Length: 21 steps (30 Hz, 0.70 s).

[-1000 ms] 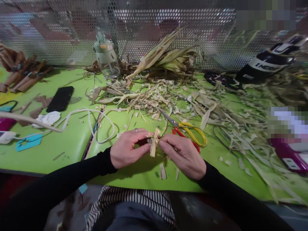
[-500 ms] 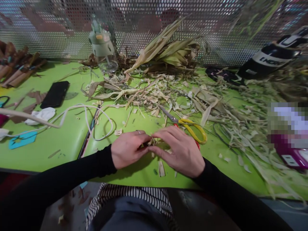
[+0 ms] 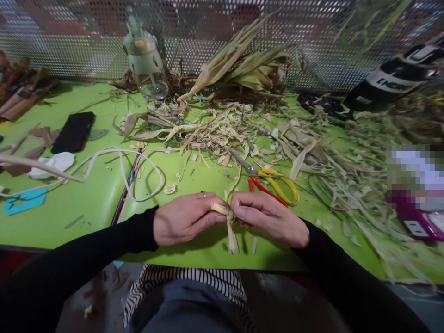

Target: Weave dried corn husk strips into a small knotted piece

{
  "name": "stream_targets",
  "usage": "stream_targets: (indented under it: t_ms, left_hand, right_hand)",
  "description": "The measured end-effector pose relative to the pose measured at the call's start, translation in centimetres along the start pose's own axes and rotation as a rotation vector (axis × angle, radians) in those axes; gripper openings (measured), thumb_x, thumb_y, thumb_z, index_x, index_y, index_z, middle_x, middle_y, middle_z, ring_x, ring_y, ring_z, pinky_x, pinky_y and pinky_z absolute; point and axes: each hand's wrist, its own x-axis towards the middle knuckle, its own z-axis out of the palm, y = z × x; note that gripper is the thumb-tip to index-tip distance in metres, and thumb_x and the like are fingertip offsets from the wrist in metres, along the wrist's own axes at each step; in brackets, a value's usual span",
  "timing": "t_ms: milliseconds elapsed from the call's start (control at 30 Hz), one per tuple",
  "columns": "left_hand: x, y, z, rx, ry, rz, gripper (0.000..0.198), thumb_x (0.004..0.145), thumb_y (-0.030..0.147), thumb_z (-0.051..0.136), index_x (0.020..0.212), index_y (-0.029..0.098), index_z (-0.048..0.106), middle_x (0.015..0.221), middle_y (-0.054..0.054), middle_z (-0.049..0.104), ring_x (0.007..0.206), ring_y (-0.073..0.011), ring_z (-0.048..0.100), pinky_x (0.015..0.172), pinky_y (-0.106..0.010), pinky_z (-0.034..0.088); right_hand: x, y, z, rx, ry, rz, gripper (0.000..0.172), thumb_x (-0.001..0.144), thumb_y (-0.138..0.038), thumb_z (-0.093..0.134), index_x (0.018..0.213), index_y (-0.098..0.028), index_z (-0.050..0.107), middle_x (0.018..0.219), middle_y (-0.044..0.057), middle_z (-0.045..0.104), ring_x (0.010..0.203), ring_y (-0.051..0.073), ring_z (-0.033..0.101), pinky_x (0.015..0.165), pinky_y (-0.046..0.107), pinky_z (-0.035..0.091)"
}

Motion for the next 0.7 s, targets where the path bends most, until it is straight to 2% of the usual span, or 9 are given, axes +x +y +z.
stream_targets:
  t_ms: [167, 233, 400, 600, 700]
  left_hand:
    - [0.0, 0.4, -1.1, -0.347, -0.250, -0.090, 0.035, 0.096, 0.035, 0.030, 0.089, 0.014, 0.057, 0.083, -0.005, 0.060, 0.075, -0.0122, 0.054, 0.072, -0.024, 0.044]
    - [0.0, 0.5, -1.2, -0.450, -0.282, -0.132, 0.036, 0.096, 0.037, 0.030, 0.087, 0.014, 0.056, 0.078, -0.003, 0.058, 0.068, -0.0104, 0.050, 0.066, -0.022, 0.043]
    - [0.0, 0.0, -0.9, -0.557, -0.203, -0.262, 0.037, 0.094, 0.039, 0.029, 0.085, 0.013, 0.055, 0.076, -0.002, 0.054, 0.060, -0.0089, 0.043, 0.057, -0.021, 0.039]
    - [0.2, 0.1, -0.2, -0.370, -0.007, -0.254, 0.019, 0.084, 0.028, 0.046, 0.094, 0.016, 0.055, 0.074, 0.000, 0.053, 0.065, -0.0108, 0.046, 0.060, -0.023, 0.042]
    - [0.2, 0.5, 0.1, -0.440, -0.001, -0.273, 0.018, 0.079, 0.026, 0.052, 0.094, 0.016, 0.054, 0.072, 0.002, 0.051, 0.061, -0.0095, 0.046, 0.057, -0.022, 0.042]
  right_hand:
    - [-0.4, 0.0, 0.3, 0.037, 0.008, -0.108, 0.041, 0.085, -0.057, 0.050, 0.087, -0.016, 0.051, 0.066, -0.002, 0.047, 0.056, 0.008, 0.041, 0.050, 0.020, 0.034]
    - [-0.5, 0.1, 0.2, 0.007, -0.039, -0.149, 0.042, 0.085, -0.057, 0.049, 0.090, -0.015, 0.052, 0.068, -0.001, 0.052, 0.056, 0.008, 0.044, 0.051, 0.020, 0.036]
    - [-0.5, 0.1, -0.3, -0.184, -0.030, -0.246, 0.035, 0.094, -0.045, 0.041, 0.089, -0.014, 0.058, 0.069, 0.001, 0.060, 0.055, 0.008, 0.047, 0.051, 0.019, 0.036]
    - [-0.4, -0.4, 0.8, -0.396, 0.229, -0.293, 0.026, 0.091, -0.030, 0.048, 0.070, -0.017, 0.054, 0.052, -0.006, 0.041, 0.045, 0.006, 0.035, 0.048, 0.018, 0.029]
    - [-0.5, -0.4, 1.3, -0.444, 0.261, -0.303, 0.024, 0.091, -0.027, 0.047, 0.070, -0.017, 0.052, 0.054, -0.006, 0.043, 0.046, 0.005, 0.036, 0.048, 0.019, 0.028]
